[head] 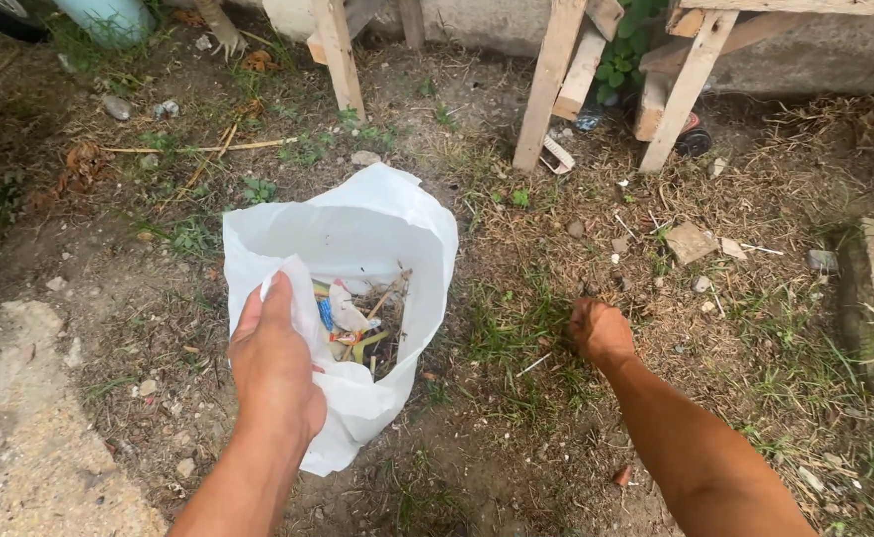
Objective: Picking up trash, dried leaves, and debris from the ground around a motorcycle and placing them into a white plastic bag.
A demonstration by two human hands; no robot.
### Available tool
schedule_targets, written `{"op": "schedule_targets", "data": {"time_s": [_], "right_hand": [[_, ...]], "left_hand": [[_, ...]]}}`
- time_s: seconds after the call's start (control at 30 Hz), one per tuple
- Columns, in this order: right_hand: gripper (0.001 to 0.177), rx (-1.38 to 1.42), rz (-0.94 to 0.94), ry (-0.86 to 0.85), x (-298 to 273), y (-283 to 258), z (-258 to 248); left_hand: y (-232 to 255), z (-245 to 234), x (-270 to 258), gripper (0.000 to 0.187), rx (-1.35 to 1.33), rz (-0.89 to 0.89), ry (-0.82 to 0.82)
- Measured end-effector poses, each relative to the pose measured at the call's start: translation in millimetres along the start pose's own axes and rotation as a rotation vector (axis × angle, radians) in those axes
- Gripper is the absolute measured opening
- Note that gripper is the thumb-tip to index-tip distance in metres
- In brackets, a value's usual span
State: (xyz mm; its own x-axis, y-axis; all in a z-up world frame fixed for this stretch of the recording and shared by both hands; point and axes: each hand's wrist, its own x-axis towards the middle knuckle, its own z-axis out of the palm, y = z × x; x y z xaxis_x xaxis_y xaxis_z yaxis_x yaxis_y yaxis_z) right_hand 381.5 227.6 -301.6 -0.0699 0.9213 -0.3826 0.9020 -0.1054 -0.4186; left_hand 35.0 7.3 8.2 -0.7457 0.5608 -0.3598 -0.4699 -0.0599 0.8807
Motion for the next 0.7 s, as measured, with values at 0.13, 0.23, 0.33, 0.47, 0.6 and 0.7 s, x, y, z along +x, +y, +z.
{"op": "schedule_targets", "data": {"time_s": [0.13, 0.23, 0.33, 0.47, 0.6, 0.7], "right_hand": [[0.005, 0.09, -0.097, -0.003, -8.3, -4.9, -11.8], [0.01, 0.006, -0.314, -0.108, -55.4, -53.5, -44.3], [0.019, 0.45, -0.119, -0.377, -35.2, -40.7, -1.4], [0.028, 0.245, -0.037, -0.576, -66.4, -63.0, -0.5], [0.027, -0.785, -0.509, -0.389, -53.5, -37.2, 35.2], [0.02, -0.792, -0.559, -0.311, -34.9, -19.5, 35.3]], "left_hand": [[-0.1, -3.7, 2.6, 0.043, -0.014, 0.01, -0.008], [0.3, -6.2, 2.3, 0.044, -0.001, 0.008, -0.02], [2.5, -7.4, 2.2, 0.045, -0.025, 0.013, -0.039], [2.0, -10.4, 2.9, 0.044, -0.023, 0.03, -0.037], [4.5, -16.7, 2.9, 0.044, -0.017, 0.004, -0.019], [8.8, -14.0, 2.0, 0.046, 0.018, 0.005, -0.028]]}}
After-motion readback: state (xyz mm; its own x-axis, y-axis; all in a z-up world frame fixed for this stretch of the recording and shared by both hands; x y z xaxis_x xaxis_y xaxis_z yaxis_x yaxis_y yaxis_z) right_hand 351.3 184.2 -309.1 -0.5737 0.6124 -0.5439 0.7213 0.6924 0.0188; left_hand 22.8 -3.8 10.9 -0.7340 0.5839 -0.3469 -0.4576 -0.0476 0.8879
